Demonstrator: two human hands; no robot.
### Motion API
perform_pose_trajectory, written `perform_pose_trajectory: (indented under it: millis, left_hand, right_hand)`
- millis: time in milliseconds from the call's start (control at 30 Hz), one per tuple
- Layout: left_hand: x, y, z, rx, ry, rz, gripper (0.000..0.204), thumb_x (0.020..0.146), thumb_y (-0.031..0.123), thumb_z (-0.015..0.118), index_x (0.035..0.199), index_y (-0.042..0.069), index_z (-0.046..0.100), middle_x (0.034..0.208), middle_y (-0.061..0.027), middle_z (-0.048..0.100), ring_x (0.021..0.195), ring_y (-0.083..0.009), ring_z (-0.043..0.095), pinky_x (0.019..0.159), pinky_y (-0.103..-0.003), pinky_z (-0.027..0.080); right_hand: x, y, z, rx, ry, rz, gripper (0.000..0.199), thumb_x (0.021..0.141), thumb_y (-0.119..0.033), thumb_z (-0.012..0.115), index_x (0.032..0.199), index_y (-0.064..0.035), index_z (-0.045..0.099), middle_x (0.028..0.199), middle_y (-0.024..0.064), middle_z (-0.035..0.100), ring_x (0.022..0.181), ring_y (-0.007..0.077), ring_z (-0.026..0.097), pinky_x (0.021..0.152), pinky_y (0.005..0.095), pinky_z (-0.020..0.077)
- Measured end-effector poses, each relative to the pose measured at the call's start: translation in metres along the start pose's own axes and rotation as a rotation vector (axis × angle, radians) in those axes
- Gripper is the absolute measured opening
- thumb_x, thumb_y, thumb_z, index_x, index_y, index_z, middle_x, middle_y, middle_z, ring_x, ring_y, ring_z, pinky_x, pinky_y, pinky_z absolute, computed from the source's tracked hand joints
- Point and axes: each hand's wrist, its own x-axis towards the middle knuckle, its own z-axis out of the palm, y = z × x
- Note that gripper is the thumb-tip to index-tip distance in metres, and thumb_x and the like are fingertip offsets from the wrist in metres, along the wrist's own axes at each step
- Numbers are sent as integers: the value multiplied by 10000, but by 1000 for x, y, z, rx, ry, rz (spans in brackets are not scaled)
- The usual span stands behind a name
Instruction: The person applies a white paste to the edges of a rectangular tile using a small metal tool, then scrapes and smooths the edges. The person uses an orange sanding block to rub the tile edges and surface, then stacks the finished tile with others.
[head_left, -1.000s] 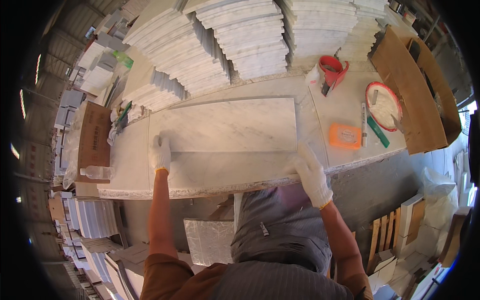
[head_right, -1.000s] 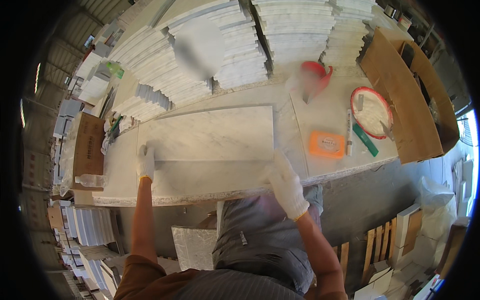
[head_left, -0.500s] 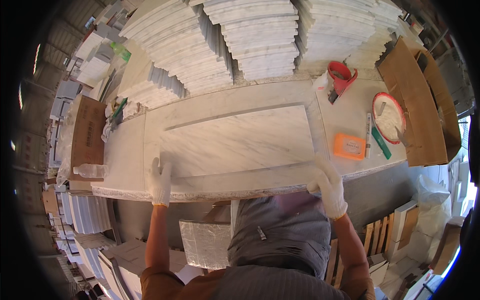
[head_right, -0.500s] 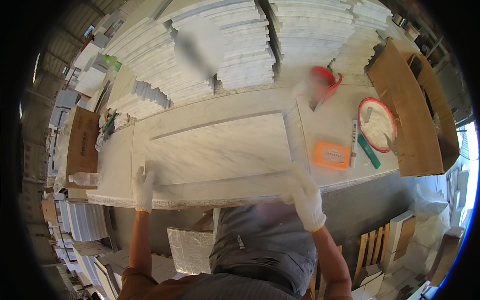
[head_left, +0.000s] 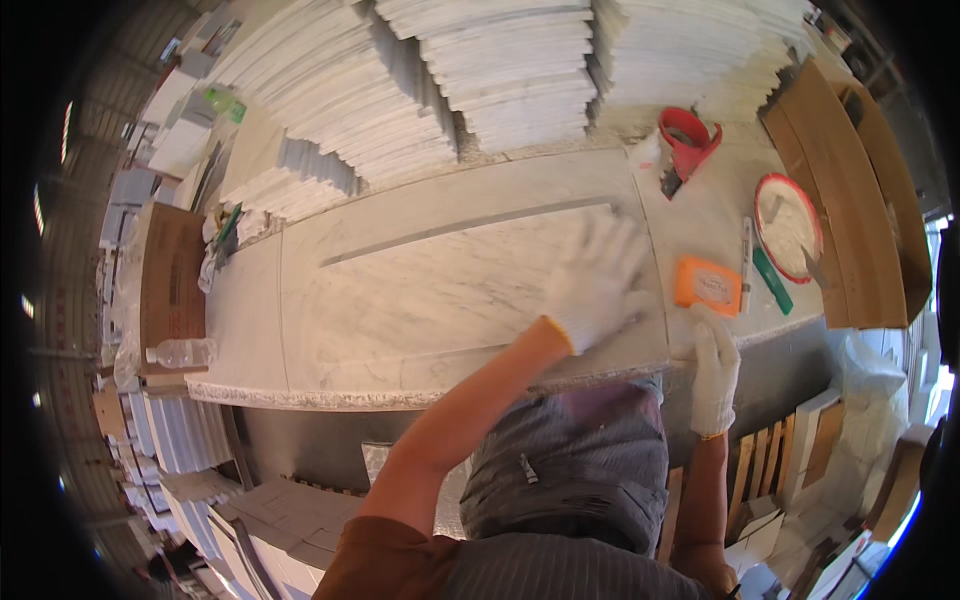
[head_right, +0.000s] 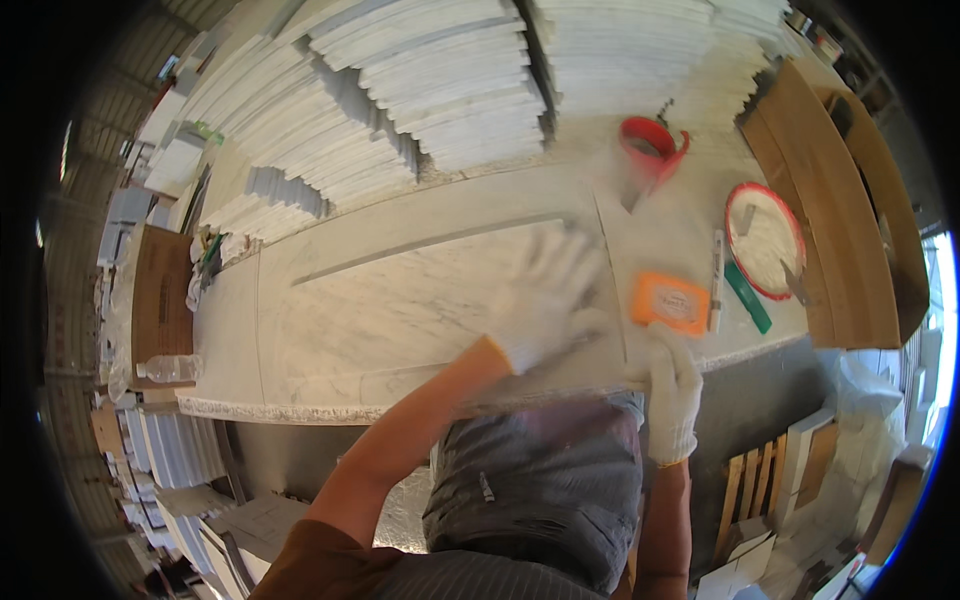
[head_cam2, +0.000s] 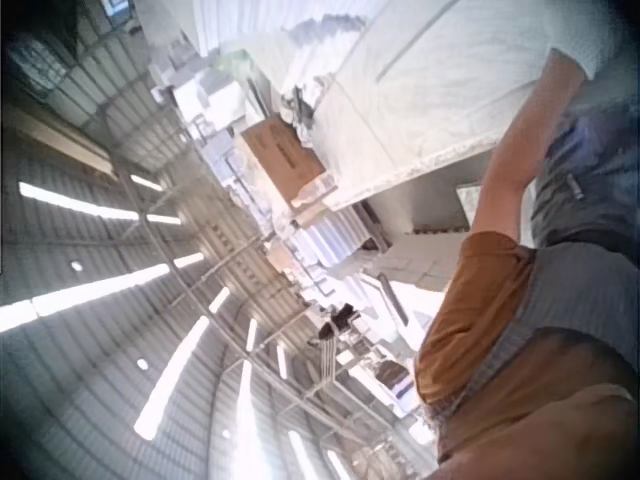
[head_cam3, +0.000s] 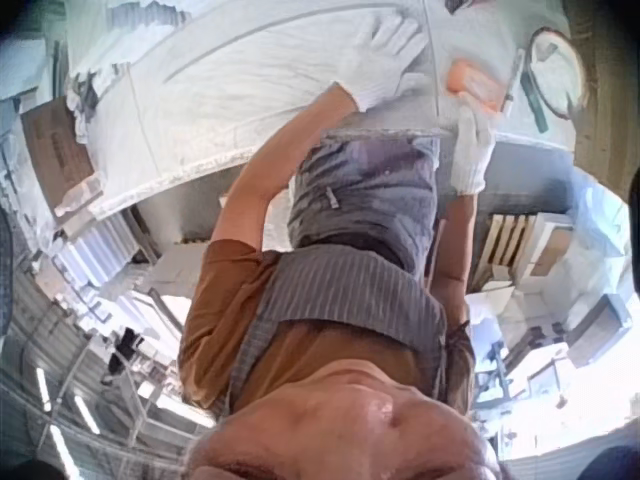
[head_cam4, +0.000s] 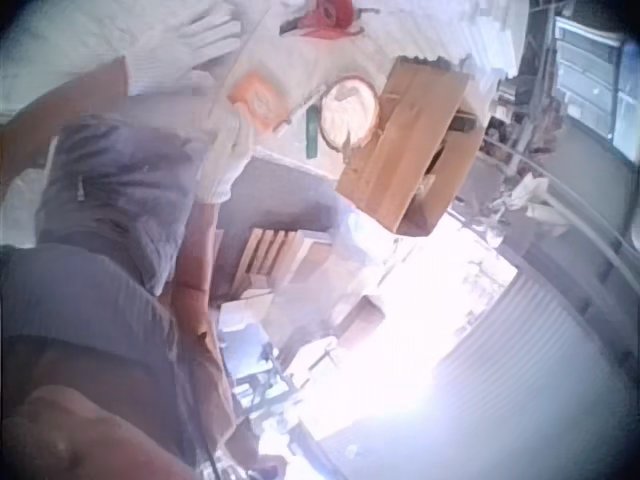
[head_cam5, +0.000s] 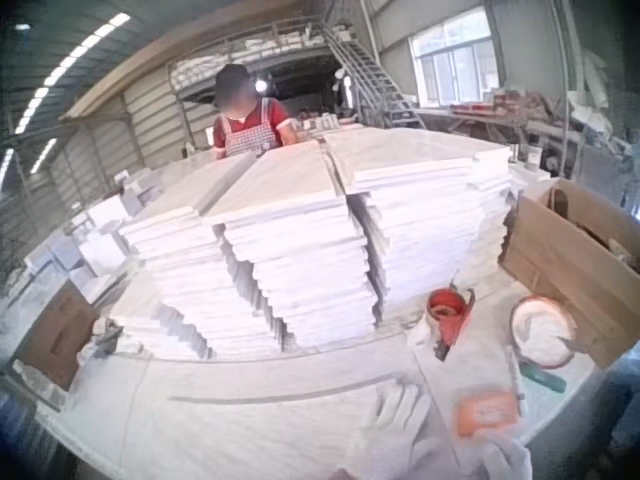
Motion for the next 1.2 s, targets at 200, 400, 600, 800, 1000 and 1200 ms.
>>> perform_pose_trajectory:
  millis: [200, 400, 600, 800, 1000, 1200]
  left_hand:
    - [-1, -4, -10, -19, -108, 17, 777, 944, 564, 572, 1523, 70, 416, 1592, -182, 394, 1504, -377, 309, 1256, -516, 179]
    - [-103, -105, -70, 238, -112, -474, 814, 1013, 639, 391, 1602, 83, 310, 1666, -178, 288, 1558, -380, 202, 1278, -479, 93]
    - [-258, -182, -119, 408, -13, -985, 803, 1042, 635, 300, 1628, 87, 253, 1669, -196, 267, 1559, -383, 199, 1276, -501, 92]
    - [-238, -126, -103, 392, -41, -874, 846, 1026, 677, 289, 1626, 82, 258, 1676, -188, 257, 1563, -378, 189, 1263, -539, 97]
    - [-137, -22, -71, 87, 5, -372, 854, 893, 607, 606, 1502, 30, 446, 1589, -191, 397, 1490, -360, 341, 1243, -550, 203]
    - [-106, -13, -49, -78, -22, -161, 766, 928, 546, 606, 1500, 58, 456, 1592, -226, 384, 1530, -381, 271, 1263, -540, 162]
  right_hand:
    - [18, -9, 3, -268, -86, -135, 359, 1047, -141, 509, 1334, 44, 622, 1063, 110, 705, 803, 148, 696, 731, 289, 562]
    - [5, 16, 20, -258, -47, -251, 303, 1051, -136, 493, 1227, 39, 667, 788, 59, 692, 719, 129, 668, 691, 295, 542]
    - [4, 4, 39, -200, -57, -325, 262, 1029, -71, 509, 1193, 36, 684, 872, 91, 728, 756, 151, 682, 722, 299, 542]
    - [8, 37, 53, -263, 39, -417, 248, 1025, -67, 515, 1167, 37, 689, 902, 116, 731, 748, 154, 686, 685, 290, 551]
    - [6, 32, 57, -227, 72, -377, 232, 1019, -77, 546, 1140, 50, 698, 957, 120, 731, 752, 156, 689, 656, 293, 557]
    - [8, 41, 56, -200, 59, -392, 264, 1029, -74, 529, 1204, 66, 668, 996, 133, 724, 746, 151, 672, 681, 286, 564]
